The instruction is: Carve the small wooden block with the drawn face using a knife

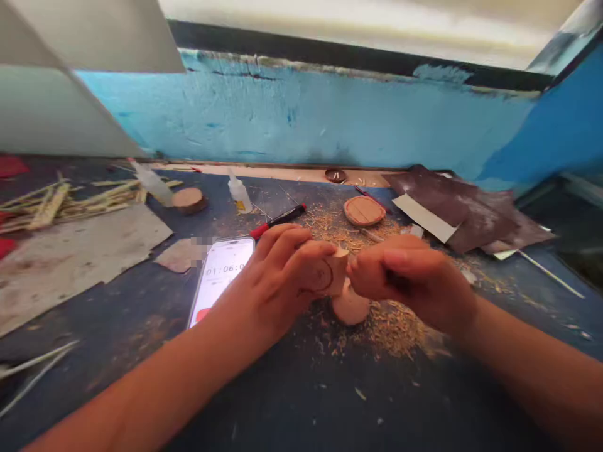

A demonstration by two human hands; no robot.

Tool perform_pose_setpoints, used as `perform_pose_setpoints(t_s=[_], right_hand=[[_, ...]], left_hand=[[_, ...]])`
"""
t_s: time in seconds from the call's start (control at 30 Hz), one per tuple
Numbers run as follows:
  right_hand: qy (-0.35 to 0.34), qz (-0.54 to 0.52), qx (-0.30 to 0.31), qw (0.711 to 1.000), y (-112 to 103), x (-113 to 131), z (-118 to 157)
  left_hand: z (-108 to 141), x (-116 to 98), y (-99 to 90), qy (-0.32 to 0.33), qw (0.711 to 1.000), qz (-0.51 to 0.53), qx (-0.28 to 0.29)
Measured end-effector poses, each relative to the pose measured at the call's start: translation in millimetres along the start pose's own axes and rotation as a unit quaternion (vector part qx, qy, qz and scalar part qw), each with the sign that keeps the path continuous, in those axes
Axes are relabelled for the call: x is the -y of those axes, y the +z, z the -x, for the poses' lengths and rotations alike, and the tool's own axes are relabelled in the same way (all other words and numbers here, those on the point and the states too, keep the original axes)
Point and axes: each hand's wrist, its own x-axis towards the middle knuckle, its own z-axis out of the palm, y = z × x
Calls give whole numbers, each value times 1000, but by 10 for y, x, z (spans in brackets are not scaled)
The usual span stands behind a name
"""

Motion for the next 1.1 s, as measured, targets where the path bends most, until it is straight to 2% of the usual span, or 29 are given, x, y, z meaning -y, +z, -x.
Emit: perform_pose_setpoints(t_s=[0.13,0.17,0.23,0.27,0.37,0.43,0.5,0.53,0.67,0.8,1.0,1.1], right_hand=[[-29,-103,-19,994,95,265,-17],[-23,-118,7,993,122,260,-22],[-75,-125,-36,989,175,187,-27],[-81,-122,-29,989,197,141,-26],[-73,-108,-39,991,233,64,-18],[-43,-99,-42,993,238,62,-16],[-94,-131,-36,986,237,68,-16],[-97,-130,-30,986,235,72,-16],[-43,-90,-31,995,229,92,-8],[-82,-114,-15,990,224,40,-3],[-71,-89,9,993,160,-82,-4],[-40,-70,19,997,112,-19,-7]], left_hand=[[22,14,-18,-5,1000,-4,-7],[25,14,-21,-4,1000,-7,-7],[28,12,-23,-1,1000,-12,-8],[27,10,-23,-1,1000,-12,-7],[19,6,-15,-3,1000,-11,-8],[14,7,-8,-3,1000,-13,-10],[15,9,-4,0,1000,-13,-13],[18,10,-3,2,1000,-11,-13],[32,19,-4,2,1000,-15,-13],[24,31,1,11,1000,-23,-18],[16,35,17,22,999,-13,-22],[31,36,26,17,999,-19,-22]])
